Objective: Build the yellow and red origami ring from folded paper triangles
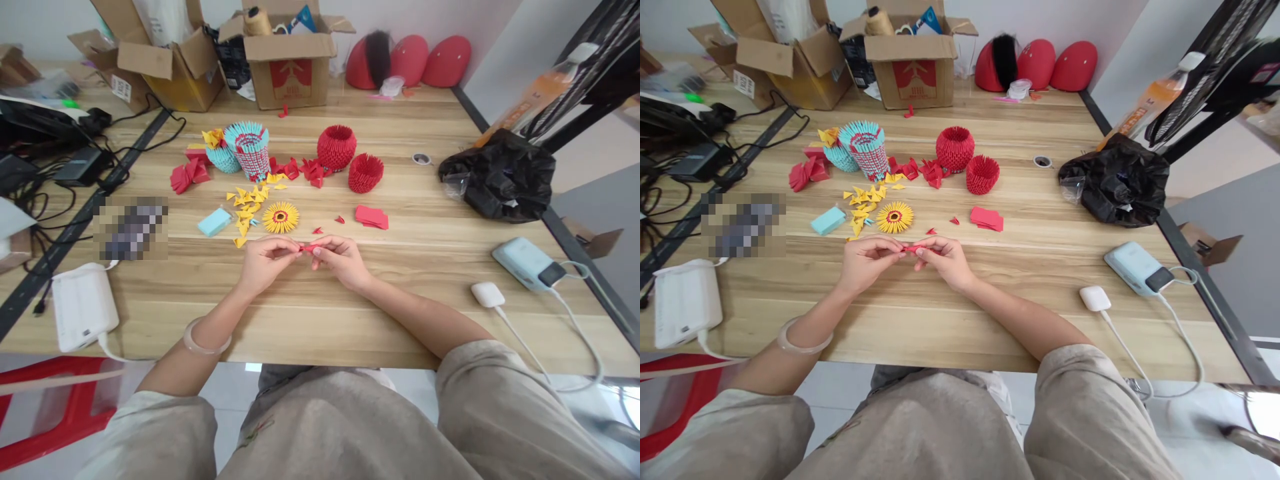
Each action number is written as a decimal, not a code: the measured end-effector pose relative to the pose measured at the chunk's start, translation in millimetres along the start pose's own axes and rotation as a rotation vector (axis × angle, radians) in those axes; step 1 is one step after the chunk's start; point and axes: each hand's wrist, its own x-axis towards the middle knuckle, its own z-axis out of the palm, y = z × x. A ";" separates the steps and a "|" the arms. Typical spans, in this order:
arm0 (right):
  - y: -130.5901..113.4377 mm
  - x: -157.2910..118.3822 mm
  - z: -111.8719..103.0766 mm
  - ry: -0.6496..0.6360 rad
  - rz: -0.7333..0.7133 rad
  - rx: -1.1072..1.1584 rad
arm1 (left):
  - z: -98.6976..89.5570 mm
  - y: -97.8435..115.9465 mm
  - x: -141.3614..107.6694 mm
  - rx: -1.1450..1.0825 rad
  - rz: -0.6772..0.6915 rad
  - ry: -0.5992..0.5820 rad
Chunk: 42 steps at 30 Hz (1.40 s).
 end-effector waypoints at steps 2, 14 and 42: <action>-1.6 -0.8 -0.4 0.002 -0.055 -0.072 | -0.3 -0.8 0.3 -0.015 -0.025 0.005; -3.3 -6.6 -2.3 0.020 -0.286 -0.425 | -1.2 -2.7 -0.5 0.058 -0.061 0.029; -2.5 -8.7 -12.0 -0.199 -0.656 -0.925 | -0.6 8.3 2.7 -0.518 -0.761 -0.038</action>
